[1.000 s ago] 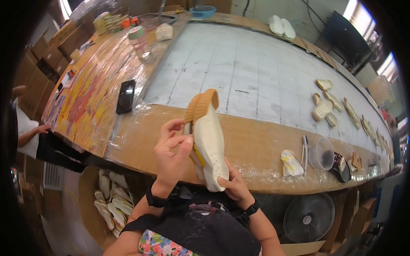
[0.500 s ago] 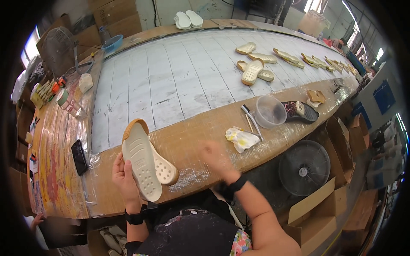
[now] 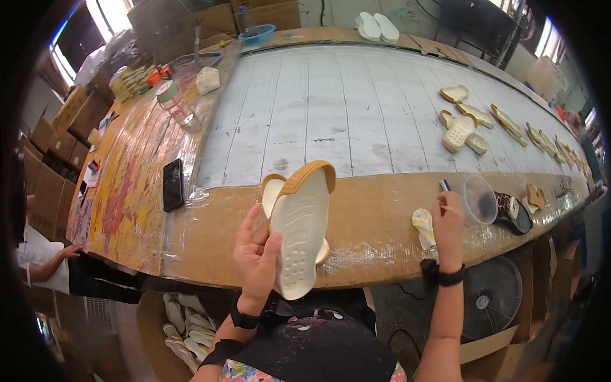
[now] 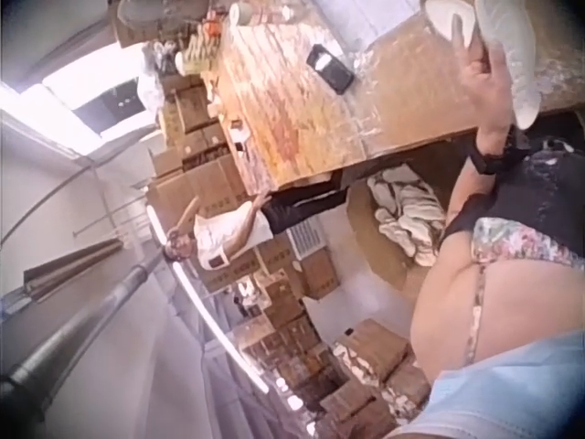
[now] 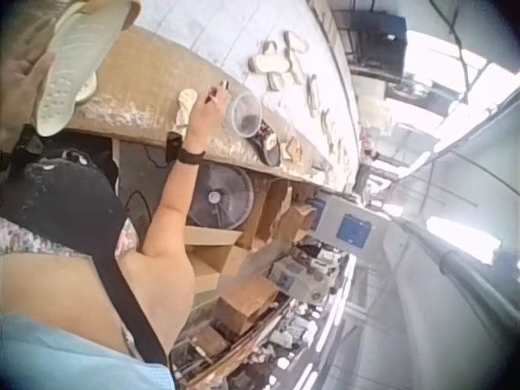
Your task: The recorder is applying a liquid adhesive to the inside edges of shoe soles using a small brush.
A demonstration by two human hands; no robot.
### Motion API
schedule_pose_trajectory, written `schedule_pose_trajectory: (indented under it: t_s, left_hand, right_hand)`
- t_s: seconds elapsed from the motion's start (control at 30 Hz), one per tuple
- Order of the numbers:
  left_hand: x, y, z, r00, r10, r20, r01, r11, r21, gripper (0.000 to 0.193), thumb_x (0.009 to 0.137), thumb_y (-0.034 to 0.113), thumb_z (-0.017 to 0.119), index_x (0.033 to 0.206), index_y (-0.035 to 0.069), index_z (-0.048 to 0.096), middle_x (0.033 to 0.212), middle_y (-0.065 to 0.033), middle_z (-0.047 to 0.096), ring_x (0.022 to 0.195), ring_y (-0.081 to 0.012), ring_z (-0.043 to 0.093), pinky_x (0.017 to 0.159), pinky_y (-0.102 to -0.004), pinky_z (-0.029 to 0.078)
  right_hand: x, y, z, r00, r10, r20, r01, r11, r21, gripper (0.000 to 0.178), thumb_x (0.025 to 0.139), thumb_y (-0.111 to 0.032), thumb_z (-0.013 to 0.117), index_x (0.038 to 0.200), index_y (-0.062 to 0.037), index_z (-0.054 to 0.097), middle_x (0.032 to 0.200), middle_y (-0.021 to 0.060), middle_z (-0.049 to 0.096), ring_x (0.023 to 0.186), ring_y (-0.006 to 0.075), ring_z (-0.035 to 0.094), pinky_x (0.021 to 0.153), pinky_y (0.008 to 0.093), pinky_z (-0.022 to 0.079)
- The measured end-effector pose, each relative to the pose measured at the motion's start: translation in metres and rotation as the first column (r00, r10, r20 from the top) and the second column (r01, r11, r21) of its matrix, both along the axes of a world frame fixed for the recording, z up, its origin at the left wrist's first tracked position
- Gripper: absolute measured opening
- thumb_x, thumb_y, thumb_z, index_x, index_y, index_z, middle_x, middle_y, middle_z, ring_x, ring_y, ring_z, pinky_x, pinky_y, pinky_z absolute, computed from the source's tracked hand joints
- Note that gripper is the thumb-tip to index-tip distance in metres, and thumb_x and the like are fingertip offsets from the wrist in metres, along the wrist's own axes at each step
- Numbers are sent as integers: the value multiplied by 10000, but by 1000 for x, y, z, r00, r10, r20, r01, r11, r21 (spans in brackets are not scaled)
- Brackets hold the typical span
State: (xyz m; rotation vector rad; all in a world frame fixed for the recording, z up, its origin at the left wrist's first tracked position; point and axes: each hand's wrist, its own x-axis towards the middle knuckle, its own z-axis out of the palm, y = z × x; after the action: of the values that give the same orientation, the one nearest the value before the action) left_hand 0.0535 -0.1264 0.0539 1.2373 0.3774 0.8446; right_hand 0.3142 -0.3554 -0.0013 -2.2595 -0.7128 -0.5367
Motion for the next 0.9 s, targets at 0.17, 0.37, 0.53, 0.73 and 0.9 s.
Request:
schedule_pose_trajectory:
  t_s: [0.17,0.37,0.53,0.73,0.9]
  left_hand:
    - [4,-4,-2,987,-122,109,143,968,-207,526,912,18,480,1375,-12,233,1237,-209,518,1079,-174,538,906,-291,441]
    - [-2,-8,4,971,-150,185,210,905,-370,516,913,-13,447,1377,-12,220,1248,-237,496,1107,-204,524,930,-321,437]
    - [-9,-10,6,975,-156,157,195,941,-278,517,916,-8,442,1381,-2,216,1256,-232,491,1114,-203,519,935,-323,435]
    - [-7,-6,0,977,-80,196,144,931,-335,499,926,24,444,1372,12,222,1251,-217,500,1103,-221,531,926,-343,452]
    - [-1,20,-16,965,64,254,92,826,-556,403,961,157,408,1333,37,310,1215,-174,529,1087,-233,544,947,-379,445]
  right_hand:
    - [-118,53,44,590,806,-35,-272,239,932,142,918,-118,485,913,10,545,701,113,577,562,167,590,544,269,478]
    - [-151,106,77,661,734,157,-727,574,376,257,765,-70,664,1014,-24,622,864,129,657,700,249,636,578,294,507]
    - [-154,115,90,675,716,178,-736,635,234,212,726,-72,698,933,-48,661,851,92,657,646,225,606,549,292,491]
    - [-151,108,90,626,779,49,-757,590,281,236,765,-115,680,986,-41,644,898,99,655,657,210,593,594,289,485]
    - [-163,86,81,603,732,-316,-389,616,685,341,954,-255,439,1105,24,564,1038,132,619,921,174,587,791,310,470]
